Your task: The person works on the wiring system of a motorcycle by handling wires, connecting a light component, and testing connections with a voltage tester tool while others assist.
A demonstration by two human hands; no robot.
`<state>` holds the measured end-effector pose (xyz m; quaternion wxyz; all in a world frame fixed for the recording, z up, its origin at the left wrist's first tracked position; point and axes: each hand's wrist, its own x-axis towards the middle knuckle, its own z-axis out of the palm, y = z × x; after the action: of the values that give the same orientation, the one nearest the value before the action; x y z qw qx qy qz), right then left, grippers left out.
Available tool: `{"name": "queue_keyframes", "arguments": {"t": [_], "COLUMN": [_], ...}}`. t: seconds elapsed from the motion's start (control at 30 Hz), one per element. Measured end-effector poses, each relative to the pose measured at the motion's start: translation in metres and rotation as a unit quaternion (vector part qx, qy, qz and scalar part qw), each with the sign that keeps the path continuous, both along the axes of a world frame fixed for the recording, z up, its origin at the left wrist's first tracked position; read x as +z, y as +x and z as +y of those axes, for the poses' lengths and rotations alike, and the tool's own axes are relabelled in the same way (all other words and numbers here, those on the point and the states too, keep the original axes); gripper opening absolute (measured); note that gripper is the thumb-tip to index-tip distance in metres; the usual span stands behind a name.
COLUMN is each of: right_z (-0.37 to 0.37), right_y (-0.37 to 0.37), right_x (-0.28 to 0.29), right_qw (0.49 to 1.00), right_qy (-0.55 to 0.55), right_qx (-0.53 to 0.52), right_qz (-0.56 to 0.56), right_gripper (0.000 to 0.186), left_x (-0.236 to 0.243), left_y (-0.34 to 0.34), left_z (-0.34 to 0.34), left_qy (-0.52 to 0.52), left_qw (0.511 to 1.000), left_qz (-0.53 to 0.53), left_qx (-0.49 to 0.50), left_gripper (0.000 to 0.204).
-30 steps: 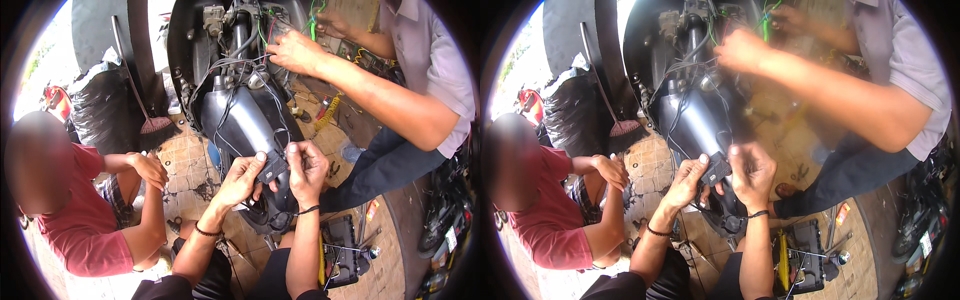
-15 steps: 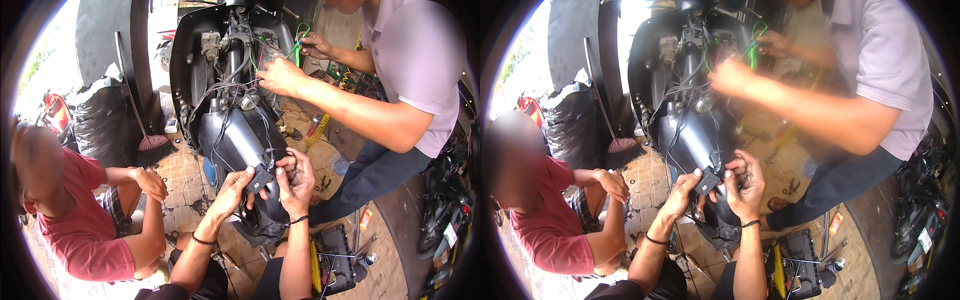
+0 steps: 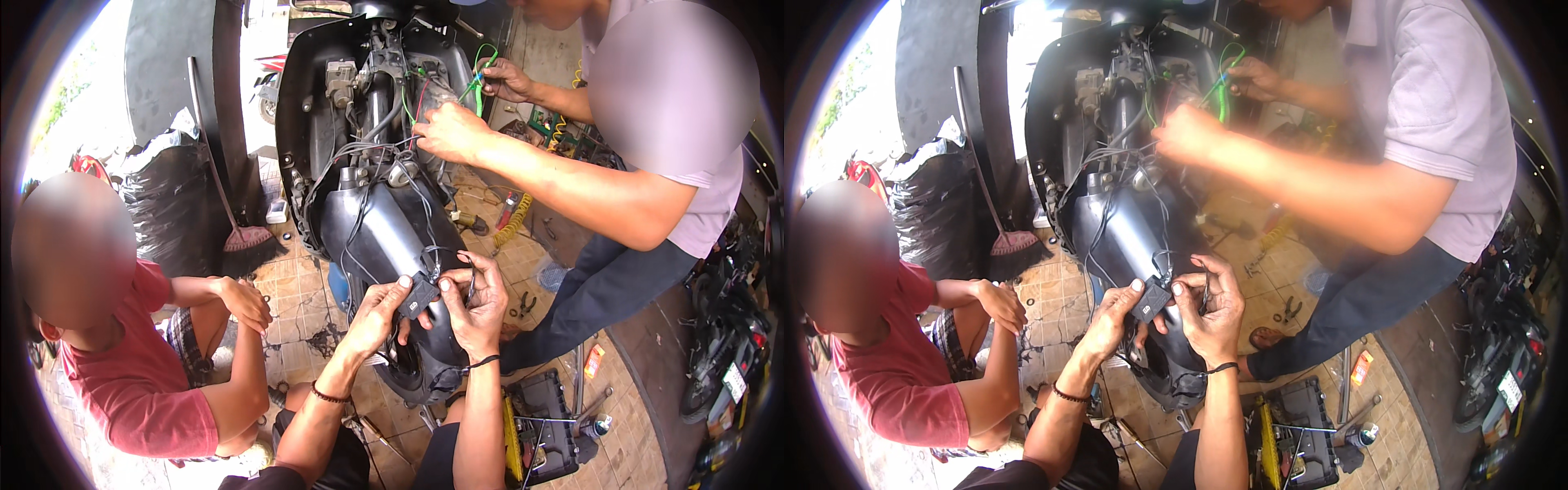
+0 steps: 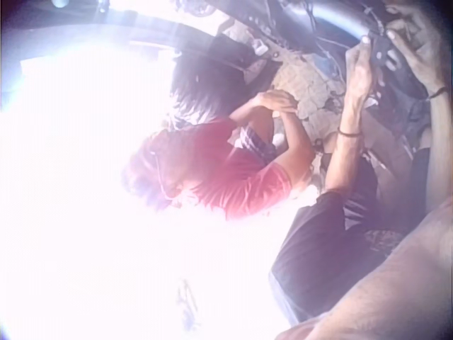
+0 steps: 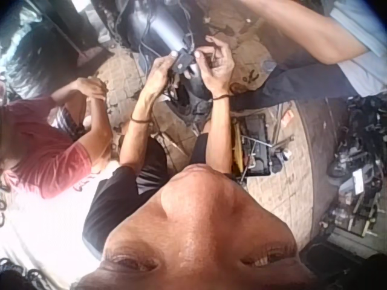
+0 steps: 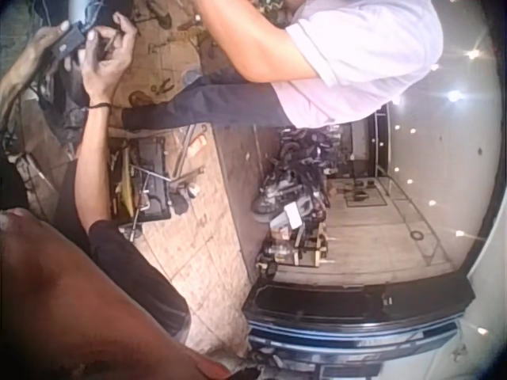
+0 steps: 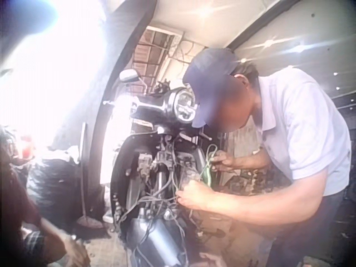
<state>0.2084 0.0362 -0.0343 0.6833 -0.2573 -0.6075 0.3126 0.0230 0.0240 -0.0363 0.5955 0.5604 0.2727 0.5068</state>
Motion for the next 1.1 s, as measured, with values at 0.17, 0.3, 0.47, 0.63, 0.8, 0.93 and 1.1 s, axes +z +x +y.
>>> {"name": "queue_keyframes", "arguments": {"t": [0.17,0.3,0.47,0.63,0.8,0.93,1.1], "right_z": [-0.004,-0.006,-0.004,-0.005,-0.005,-0.005,-0.004], "right_y": [-0.004,-0.008,-0.01,-0.009,-0.008,-0.009,-0.008], "right_x": [0.002,0.002,-0.001,-0.002,-0.002,-0.002,-0.003], "right_qw": [1.0,0.999,0.998,0.998,0.998,0.998,0.998], "right_qy": [0.004,0.0,0.005,0.0,-0.001,-0.002,0.0], "right_qx": [-0.013,-0.034,-0.053,-0.053,-0.057,-0.054,-0.054], "right_qz": [0.002,0.0,-0.023,-0.02,-0.022,-0.02,-0.024], "right_gripper": [0.04,0.036,0.031,0.029,0.029,0.029,0.029], "left_x": [-0.004,-0.003,-0.005,-0.006,-0.008,-0.006,-0.005], "left_y": [0.005,0.005,0.003,0.003,0.004,0.004,0.003], "left_z": [0.002,0.001,0.004,0.004,0.005,0.004,0.004], "left_qy": [0.025,0.021,0.021,0.02,0.021,0.02,0.02], "left_qw": [1.0,1.0,1.0,1.0,1.0,1.0,1.0], "left_qz": [-0.003,-0.003,0.008,-0.011,-0.009,-0.009,-0.012], "left_qx": [-0.005,0.004,0.009,-0.002,0.0,0.003,0.006], "left_gripper": [0.059,0.06,0.064,0.06,0.06,0.06,0.061]}}
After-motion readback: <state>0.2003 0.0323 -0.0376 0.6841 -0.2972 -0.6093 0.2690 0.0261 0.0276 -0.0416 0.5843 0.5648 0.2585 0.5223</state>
